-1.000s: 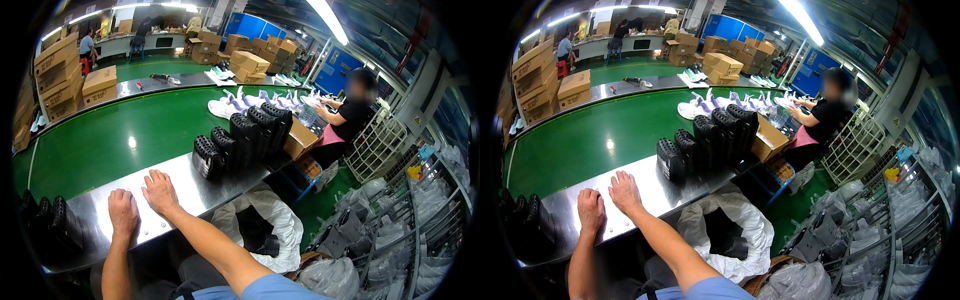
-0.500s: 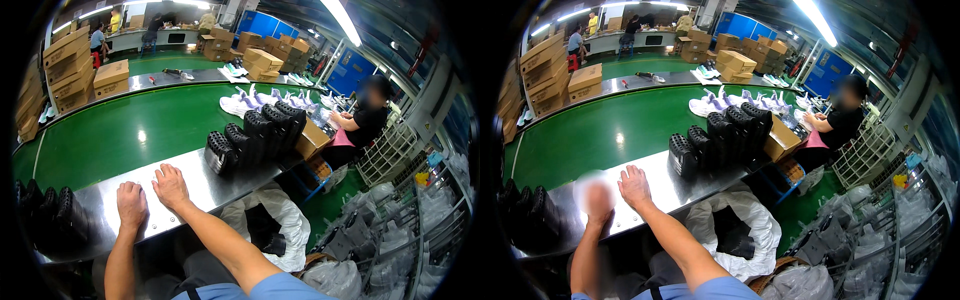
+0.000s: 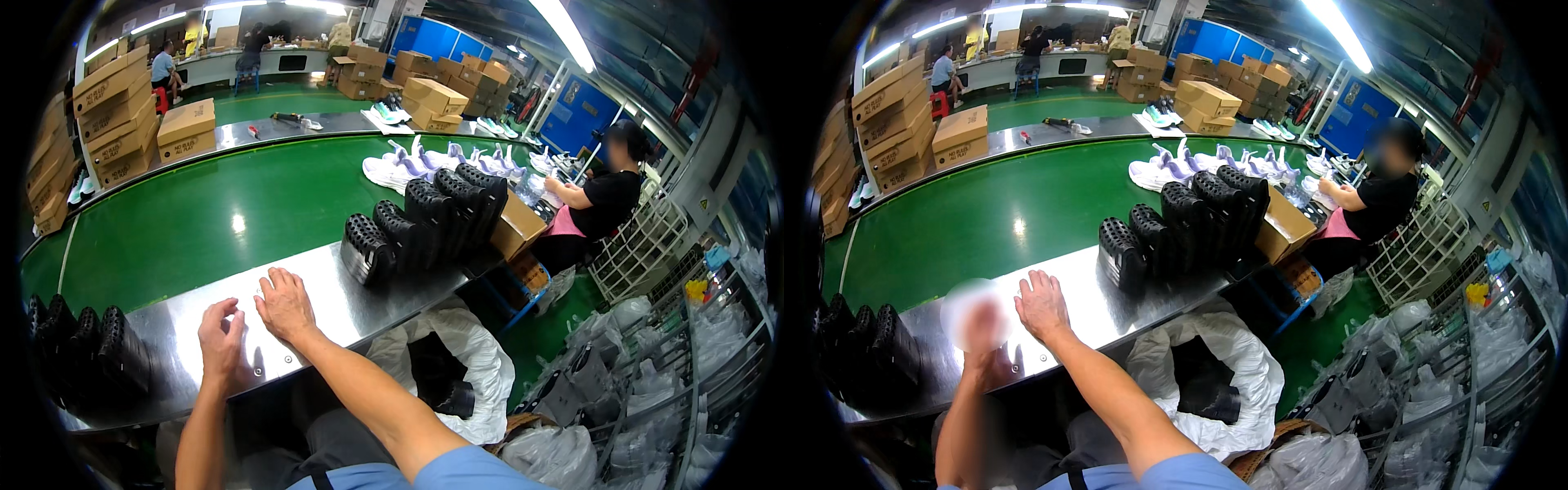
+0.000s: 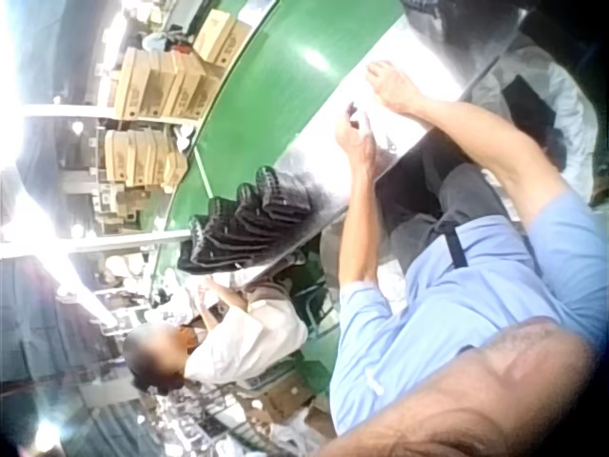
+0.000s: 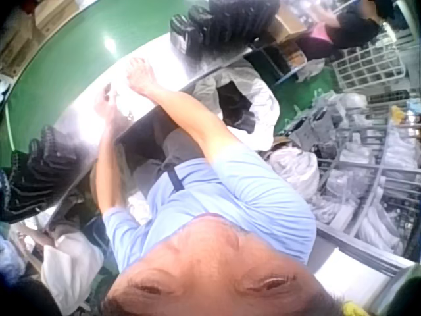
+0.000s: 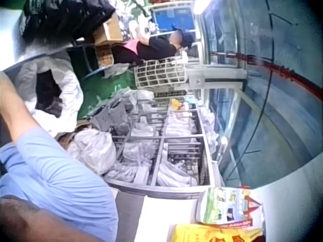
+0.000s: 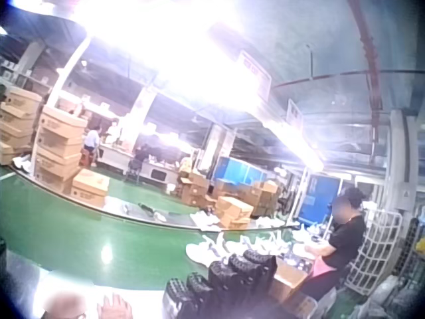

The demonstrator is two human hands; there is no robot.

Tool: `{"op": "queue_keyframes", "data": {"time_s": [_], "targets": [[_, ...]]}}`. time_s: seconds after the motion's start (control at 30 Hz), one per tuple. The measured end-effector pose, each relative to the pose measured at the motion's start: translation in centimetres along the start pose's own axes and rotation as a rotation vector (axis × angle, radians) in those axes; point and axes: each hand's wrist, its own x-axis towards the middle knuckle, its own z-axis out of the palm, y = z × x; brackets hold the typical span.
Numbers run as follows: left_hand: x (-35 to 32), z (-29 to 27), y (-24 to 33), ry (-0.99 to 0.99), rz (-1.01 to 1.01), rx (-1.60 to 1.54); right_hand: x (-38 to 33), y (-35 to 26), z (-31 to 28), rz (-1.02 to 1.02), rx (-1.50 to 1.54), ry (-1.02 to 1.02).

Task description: The person reaches into a large white bag to retrieve shoe components and then attaches black rubber soles to white sneakers while standing at a conveyor belt.

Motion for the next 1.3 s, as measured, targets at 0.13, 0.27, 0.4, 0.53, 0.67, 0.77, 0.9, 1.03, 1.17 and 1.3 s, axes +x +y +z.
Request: {"op": "queue_keyframes", "data": {"time_s": [0.13,0.27,0.4,0.53,0.67,0.77,0.9,1.03,1.17,1.3], "targets": [[-3.0,-2.5,14.9,-0.339,-0.297,-1.025,-1.0,1.3,-0.4,0.068,-0.011,-0.078],[-5.5,-7.6,24.4,-0.469,0.092,-1.412,0.4,-0.8,0.0,0.019,0.026,-0.076],[-4.6,-7.2,25.5,-0.686,0.593,-1.633,-0.6,0.9,0.5,0.019,-0.033,-0.025],[-4.5,-9.0,26.7,-0.794,0.544,-1.561,0.0,0.0,0.6,0.006,0.008,-0.034],[-4.1,-6.8,26.5,-0.832,0.522,-1.724,-2.1,3.7,-0.2,0.067,-0.064,-0.053],[-4.0,-8.2,27.2,-0.819,0.494,-1.687,-0.2,0.4,0.6,0.022,-0.008,-0.043],[-3.4,-7.9,27.7,-0.885,0.487,-1.718,-0.5,0.8,0.7,0.032,-0.021,-0.058],[-3.5,-7.4,27.9,-0.875,0.528,-1.757,-0.5,0.7,1.0,0.029,-0.033,-0.039],[-3.1,-7.0,26.1,-0.883,0.401,-1.771,-1.5,2.5,-0.2,0.065,-0.051,-0.031],[-3.5,-8.1,22.1,-0.348,-0.191,-1.127,-0.3,0.1,0.4,0.051,0.031,-0.039]]}}
